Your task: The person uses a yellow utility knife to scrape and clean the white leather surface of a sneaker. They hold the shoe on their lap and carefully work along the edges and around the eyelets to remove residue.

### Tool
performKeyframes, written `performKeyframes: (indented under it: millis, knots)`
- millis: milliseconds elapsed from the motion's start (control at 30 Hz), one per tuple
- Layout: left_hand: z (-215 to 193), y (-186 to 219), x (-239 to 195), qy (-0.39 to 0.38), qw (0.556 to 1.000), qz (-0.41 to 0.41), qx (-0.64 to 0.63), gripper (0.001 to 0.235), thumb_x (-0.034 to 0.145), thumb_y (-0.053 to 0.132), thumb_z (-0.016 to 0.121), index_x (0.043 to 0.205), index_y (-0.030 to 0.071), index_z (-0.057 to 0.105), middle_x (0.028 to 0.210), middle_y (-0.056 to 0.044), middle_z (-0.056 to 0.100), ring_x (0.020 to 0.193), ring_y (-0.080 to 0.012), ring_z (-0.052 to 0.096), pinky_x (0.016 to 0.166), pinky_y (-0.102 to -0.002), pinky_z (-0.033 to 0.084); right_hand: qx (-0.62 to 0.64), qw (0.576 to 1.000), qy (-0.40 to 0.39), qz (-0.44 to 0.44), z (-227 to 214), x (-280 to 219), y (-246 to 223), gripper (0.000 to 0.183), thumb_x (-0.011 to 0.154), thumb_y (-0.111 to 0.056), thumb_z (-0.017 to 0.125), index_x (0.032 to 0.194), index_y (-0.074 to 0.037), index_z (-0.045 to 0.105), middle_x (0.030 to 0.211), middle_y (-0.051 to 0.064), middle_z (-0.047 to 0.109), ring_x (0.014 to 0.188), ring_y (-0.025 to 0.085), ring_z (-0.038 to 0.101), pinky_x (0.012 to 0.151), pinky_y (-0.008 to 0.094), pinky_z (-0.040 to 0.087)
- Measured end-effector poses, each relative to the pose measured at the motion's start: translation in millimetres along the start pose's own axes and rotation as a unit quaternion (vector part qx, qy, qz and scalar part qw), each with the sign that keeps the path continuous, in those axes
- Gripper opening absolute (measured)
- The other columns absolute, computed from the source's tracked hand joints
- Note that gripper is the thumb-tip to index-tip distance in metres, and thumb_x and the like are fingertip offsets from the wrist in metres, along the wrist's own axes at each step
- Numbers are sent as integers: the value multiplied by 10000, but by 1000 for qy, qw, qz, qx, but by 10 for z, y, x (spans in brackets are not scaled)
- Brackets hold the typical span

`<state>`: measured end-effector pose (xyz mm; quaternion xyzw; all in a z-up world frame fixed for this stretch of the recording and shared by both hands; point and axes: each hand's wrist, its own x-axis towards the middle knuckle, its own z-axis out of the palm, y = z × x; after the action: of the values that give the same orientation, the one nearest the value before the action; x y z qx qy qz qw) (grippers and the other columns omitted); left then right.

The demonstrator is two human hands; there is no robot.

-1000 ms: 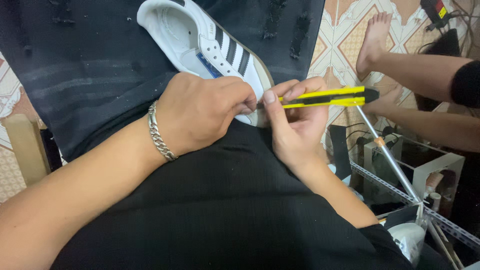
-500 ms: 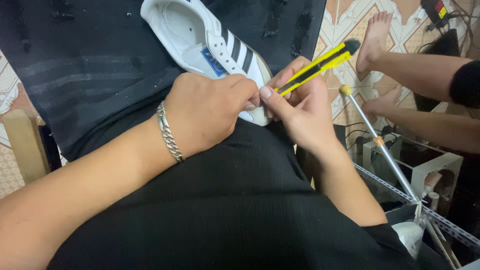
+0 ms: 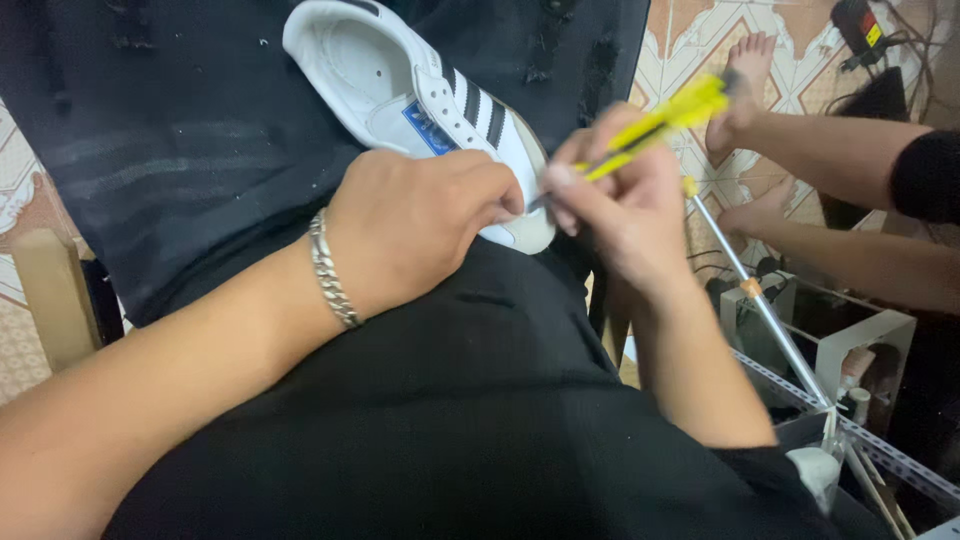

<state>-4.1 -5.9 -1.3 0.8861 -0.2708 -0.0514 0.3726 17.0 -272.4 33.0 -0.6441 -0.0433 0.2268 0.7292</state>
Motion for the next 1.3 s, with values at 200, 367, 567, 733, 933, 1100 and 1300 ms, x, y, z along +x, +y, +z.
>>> performKeyframes:
  millis: [200,367,567,733,933,1100,1300]
  knots:
    - [-24,-57,-145,38,999,27,7,287,1242,222,813,1423,385,964,1034,72,714,604,-256,643,388,-428,406,-132,917,272,-259,199,-243,231,289,1275,-123,736,1250,-179,453,1257,244,715,775,320,691,741,412,650]
    - [-115,-20,-131,31,999,40,-5,233,1235,174,778,1320,306,949,1002,39,688,585,-313,635,411,-455,396,-245,896,246,-275,204,-377,308,104,1341,-49,655,1428,-68,602,1611,330,707,1153,458,939,968,439,830]
    - [-233,36,-130,4,1000,-3,-17,261,1189,113,685,1248,335,809,1046,63,733,627,-377,700,432,-538,440,-388,867,-79,-303,-66,-183,93,389,1239,-200,781,1566,8,743,1654,412,680,1658,624,680,1515,780,554]
    - [-448,41,-115,9,994,-44,-97,284,1168,38,685,1199,301,787,1107,81,807,717,-284,761,516,-490,492,-455,806,-153,-347,-130,32,-68,638,1138,-449,950,1548,24,826,1715,394,617,1705,643,587,1483,747,564]
    - [-990,203,-280,13,986,13,-165,340,1022,3,556,1175,213,775,1102,-40,753,961,-384,793,781,-539,563,-368,816,-173,-412,287,93,-104,373,1250,-265,708,1313,81,834,1636,527,516,1603,662,613,1502,982,301]
    - [-1029,196,-701,-31,962,20,-269,403,1100,-104,500,1253,172,749,1166,-48,730,990,-248,817,834,-387,636,-384,801,-121,-442,624,-143,-48,161,1224,-174,877,1261,-31,941,1703,348,493,1695,491,546,1577,788,324]
    - [-918,169,-921,18,949,50,-311,369,1155,-142,488,1227,134,723,1132,-90,610,942,-277,673,836,-409,548,-396,806,-121,-423,733,-292,-53,118,1217,47,872,1246,-45,940,1721,301,494,1809,581,345,1602,756,311]
